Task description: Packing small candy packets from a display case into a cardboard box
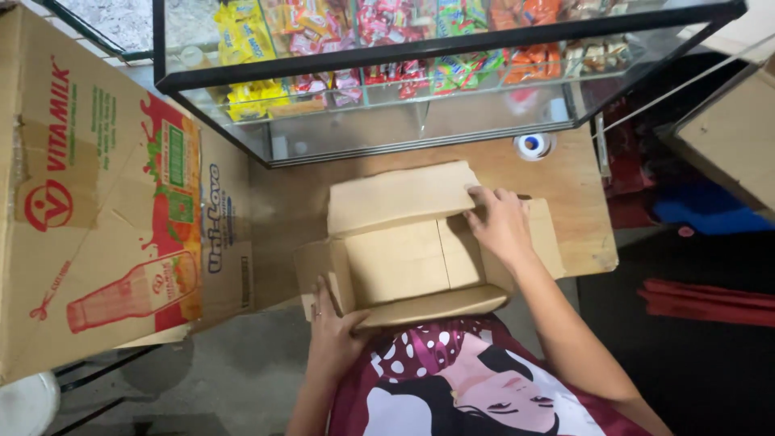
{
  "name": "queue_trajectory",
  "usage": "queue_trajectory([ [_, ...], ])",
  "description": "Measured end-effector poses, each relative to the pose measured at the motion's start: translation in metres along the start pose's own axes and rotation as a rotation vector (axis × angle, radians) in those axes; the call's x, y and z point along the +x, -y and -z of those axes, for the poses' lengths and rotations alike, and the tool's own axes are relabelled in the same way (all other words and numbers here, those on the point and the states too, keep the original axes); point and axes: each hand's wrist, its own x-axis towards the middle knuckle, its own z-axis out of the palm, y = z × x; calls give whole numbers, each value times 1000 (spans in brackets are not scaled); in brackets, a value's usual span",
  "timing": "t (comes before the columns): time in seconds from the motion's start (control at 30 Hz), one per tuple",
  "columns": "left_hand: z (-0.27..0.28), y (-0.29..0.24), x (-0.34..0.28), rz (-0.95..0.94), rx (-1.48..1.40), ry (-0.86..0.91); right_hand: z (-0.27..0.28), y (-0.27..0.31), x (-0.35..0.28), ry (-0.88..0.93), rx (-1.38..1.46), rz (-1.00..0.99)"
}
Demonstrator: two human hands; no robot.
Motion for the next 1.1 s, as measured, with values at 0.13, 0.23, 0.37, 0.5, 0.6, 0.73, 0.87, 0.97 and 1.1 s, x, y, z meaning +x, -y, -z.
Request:
queue_trajectory([
  [0.13, -10, -13, -5, -50, -28, -108, 35, -4, 6, -66, 108, 60],
  [0.23, -13, -27, 4, -63, -6, -187, 39, -20, 26, -19, 139, 27],
  [0.37, 2, -46, 22, -26, -82, -185, 38, -34, 53, -186, 85, 231],
  [0.5, 2, -38, 45, -177, -91, -303, 49, -30, 78, -112, 170, 297],
  [0.6, 1, -28, 60, -150, -86, -245, 41, -19, 86, -15, 122, 134],
  [0.73, 3, -15, 80, -112, -74, -184, 3, -40, 99, -28, 169, 176],
  [0.87, 12, -12, 90, -190, -8, -161, -7, -41, 106, -50, 252, 176],
  [0.97, 17, -10, 99, -175, -59, -115, -10, -39, 104, -66, 252, 161],
  [1.1, 33, -16, 114, -174, -99, -62, -10, -24, 99, -112, 187, 190],
])
